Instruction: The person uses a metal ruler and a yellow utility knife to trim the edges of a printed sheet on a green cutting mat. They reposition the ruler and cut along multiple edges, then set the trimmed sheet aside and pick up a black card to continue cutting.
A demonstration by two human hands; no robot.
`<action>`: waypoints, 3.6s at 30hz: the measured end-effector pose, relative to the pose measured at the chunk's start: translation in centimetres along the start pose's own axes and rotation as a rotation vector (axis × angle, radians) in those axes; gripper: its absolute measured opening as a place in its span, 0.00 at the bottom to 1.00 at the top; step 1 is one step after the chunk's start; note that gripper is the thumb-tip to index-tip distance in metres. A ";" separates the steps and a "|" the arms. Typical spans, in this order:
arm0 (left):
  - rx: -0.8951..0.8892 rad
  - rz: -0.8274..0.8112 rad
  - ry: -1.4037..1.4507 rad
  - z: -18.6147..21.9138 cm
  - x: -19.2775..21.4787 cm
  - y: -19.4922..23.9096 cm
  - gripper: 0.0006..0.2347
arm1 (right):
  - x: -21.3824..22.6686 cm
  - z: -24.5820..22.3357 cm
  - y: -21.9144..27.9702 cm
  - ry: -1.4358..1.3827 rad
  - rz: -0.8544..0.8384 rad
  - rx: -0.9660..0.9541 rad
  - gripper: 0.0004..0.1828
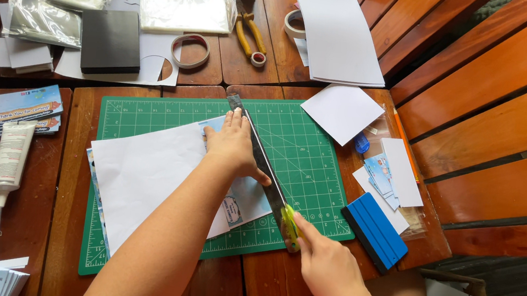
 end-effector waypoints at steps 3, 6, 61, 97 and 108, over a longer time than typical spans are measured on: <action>0.001 -0.011 -0.006 0.1 0.1 0.1 0.69 | -0.7 1.4 0.8 -0.008 0.048 -0.018 0.30; -0.001 0.004 0.008 0.0 0.0 0.0 0.69 | 1.7 2.4 1.3 -0.027 0.005 -0.065 0.26; -0.026 0.097 0.072 -0.4 -1.3 -0.8 0.67 | -3.1 -3.2 -16.2 -0.339 0.408 0.121 0.09; -0.135 0.282 0.285 -2.1 -3.9 -0.8 0.57 | 0.2 11.8 -19.6 -0.150 1.031 0.229 0.08; -0.144 0.616 0.769 -7.9 -3.7 6.2 0.33 | 2.1 3.5 -10.9 -0.410 1.009 0.370 0.02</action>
Point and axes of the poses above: each hand's wrist, its own y-axis away from the middle knuckle, its own x-axis out of the back of the hand, z = x × y, the point moved 1 cm from there along -y, towards the middle knuckle, and after that the axes turned 4 degrees about x, right-handed, at the moved point
